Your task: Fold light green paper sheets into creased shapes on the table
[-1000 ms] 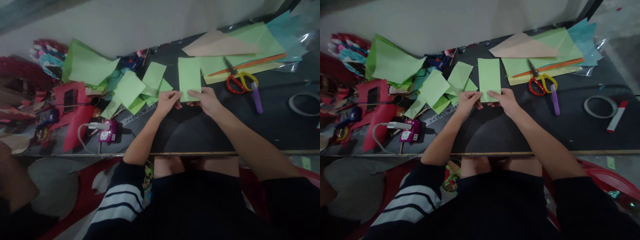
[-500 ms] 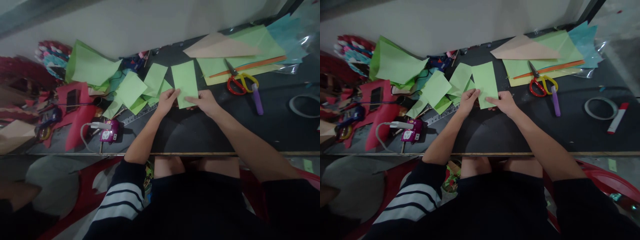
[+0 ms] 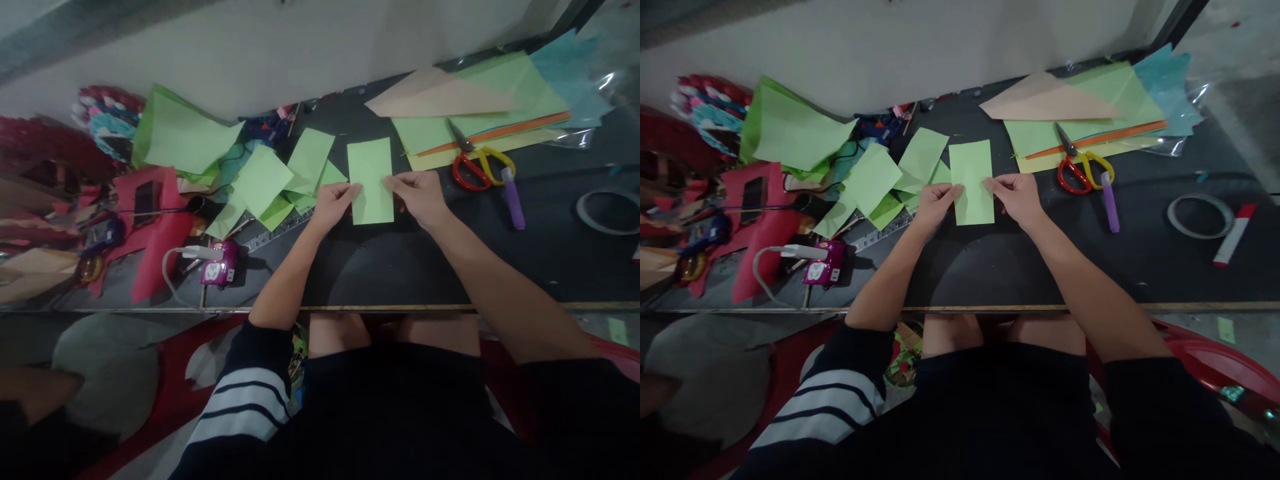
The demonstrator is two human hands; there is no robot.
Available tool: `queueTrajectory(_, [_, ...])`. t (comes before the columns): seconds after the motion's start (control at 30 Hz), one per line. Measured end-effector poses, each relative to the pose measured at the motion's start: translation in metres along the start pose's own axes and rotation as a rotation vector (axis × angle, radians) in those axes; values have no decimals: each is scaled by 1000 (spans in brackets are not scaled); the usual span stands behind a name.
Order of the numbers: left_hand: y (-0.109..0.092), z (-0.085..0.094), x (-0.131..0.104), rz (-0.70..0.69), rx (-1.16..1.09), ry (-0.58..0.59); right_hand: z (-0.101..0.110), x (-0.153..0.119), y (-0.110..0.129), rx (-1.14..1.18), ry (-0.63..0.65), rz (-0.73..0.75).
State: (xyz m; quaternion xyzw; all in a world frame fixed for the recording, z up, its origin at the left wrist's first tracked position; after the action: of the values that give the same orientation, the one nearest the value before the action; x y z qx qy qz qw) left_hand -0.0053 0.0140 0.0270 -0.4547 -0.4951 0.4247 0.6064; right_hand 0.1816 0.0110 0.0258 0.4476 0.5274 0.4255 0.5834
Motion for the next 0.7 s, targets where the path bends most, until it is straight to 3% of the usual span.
queueTrajectory(0.43, [16, 4, 2, 12, -142, -87, -1, 4, -5, -25, 60, 52])
queueTrajectory(0.7, [20, 6, -1, -41, -227, 25, 0, 8, -11, 24, 39, 110])
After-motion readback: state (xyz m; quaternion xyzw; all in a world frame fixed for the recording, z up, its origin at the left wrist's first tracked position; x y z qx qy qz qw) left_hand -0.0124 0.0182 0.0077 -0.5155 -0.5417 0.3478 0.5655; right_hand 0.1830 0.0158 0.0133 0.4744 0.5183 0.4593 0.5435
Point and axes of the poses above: each hand's wrist, its own x-axis towards the middle knuckle, its own z-axis out of the back of the hand, y = z × x, the point moved 2 cm from there along x, towards the middle knuckle, and after that the axes turned 14 degrees about -z, right-handed, at the moved point
